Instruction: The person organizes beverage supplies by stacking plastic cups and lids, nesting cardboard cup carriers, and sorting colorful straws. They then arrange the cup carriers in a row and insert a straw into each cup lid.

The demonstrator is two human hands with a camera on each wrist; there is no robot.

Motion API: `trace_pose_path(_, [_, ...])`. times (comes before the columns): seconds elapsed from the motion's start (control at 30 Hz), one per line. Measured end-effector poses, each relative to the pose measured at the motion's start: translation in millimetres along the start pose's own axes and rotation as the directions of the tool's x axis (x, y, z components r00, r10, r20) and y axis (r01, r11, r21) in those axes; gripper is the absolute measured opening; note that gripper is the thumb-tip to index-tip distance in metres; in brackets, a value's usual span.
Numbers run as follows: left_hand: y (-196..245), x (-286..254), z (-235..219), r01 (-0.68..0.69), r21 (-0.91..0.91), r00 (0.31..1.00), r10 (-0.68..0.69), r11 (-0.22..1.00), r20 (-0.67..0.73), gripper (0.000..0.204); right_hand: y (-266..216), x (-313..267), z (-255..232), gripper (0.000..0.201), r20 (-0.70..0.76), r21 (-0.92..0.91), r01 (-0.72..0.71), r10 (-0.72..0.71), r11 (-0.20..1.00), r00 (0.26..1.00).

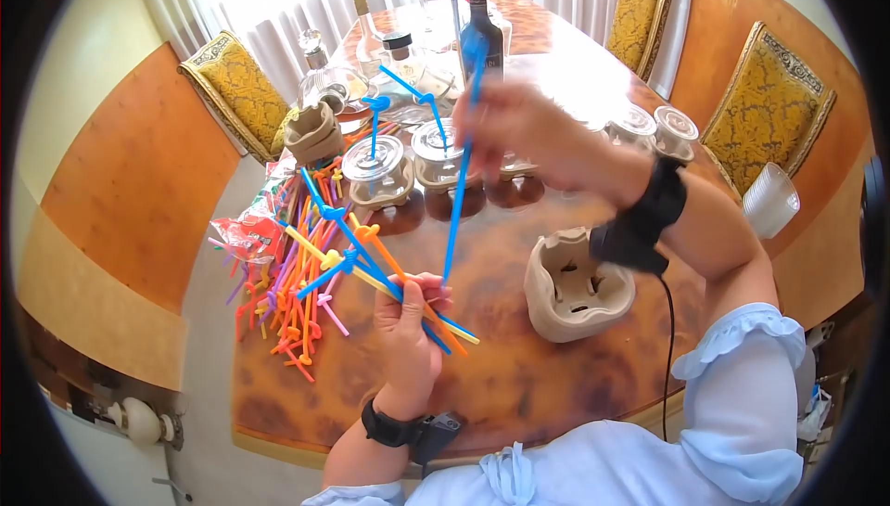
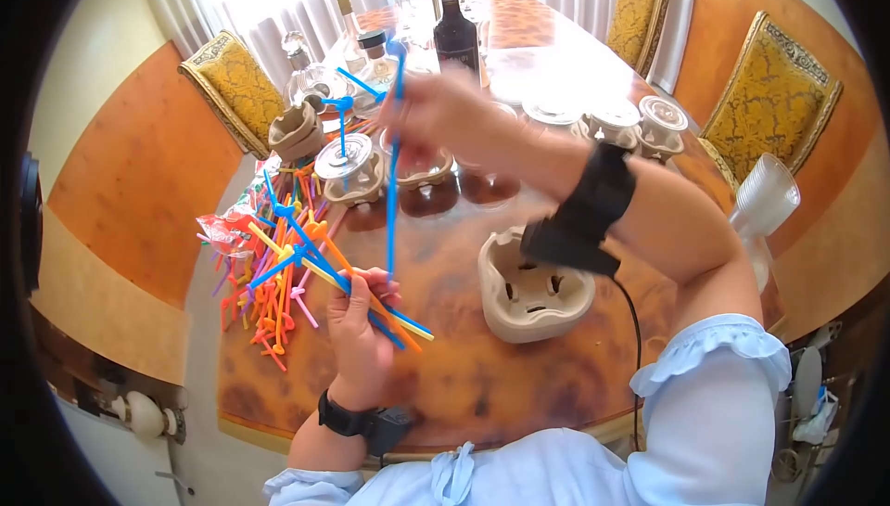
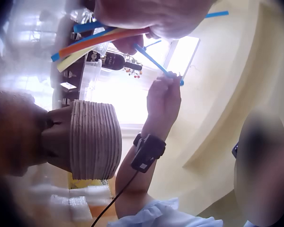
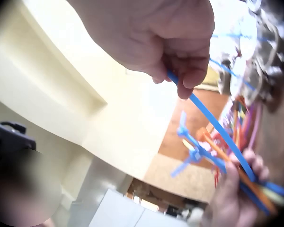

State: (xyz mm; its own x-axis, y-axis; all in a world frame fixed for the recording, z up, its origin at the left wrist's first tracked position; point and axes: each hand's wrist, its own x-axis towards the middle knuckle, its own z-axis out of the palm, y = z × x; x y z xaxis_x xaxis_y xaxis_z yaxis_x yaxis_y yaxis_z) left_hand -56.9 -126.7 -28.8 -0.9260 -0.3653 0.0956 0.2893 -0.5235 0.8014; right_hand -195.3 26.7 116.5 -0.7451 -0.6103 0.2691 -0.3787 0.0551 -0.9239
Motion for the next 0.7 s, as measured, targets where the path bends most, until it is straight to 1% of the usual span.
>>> trace_pose_path(0.03, [-2,2,-3,0.015,-0.029,0.999,-0.013,0.999,0.052,0.011,-1,13,-24,0.019,-0.149,-0.192,0.110,-0.139,0.975,0.979])
trace_pose_path(0.07, [-4,4,-7,0.050,-0.069,0.995,-0.044,0.996,0.091,0.010,-1,25,-47,0.019,-0.262,-0.390,0.182,-0.298,0.903,0.918])
trace_pose_path(0.13, [-7,7,-13,0.124,-0.136,0.980,-0.100,0.983,0.174,0.009,6,41,-82,0.018,-0.352,-0.484,0.195,-0.393,0.853,0.849])
trace_pose_path(0.23, [-9,5,-12,0.209,-0.126,0.968,-0.187,0.970,0.168,0.010,36,57,-110,0.018,-0.442,-0.577,0.023,-0.336,0.817,0.831])
trace_pose_path(0.33, [-7,5,-13,0.256,-0.070,0.950,-0.238,0.964,0.202,0.014,52,59,-108,0.018,-0.462,-0.551,-0.013,-0.292,0.834,0.837])
trace_pose_path(0.37, [-6,5,-13,0.263,-0.071,0.949,-0.245,0.962,0.198,0.013,54,61,-108,0.021,-0.466,-0.573,-0.039,-0.286,0.818,0.838])
trace_pose_path(0.47, [-4,5,-11,0.290,-0.076,0.943,-0.272,0.954,0.191,0.013,61,67,-111,0.020,-0.462,-0.592,0.006,-0.345,0.806,0.817])
trace_pose_path(0.57, [-4,5,-10,0.309,-0.083,0.938,-0.289,0.948,0.189,0.013,61,73,-116,0.020,-0.453,-0.645,0.005,-0.388,0.764,0.802])
trace_pose_path(0.7, [-4,5,-11,0.322,-0.069,0.934,-0.305,0.944,0.189,0.014,63,74,-114,0.019,-0.450,-0.633,0.004,-0.372,0.774,0.812])
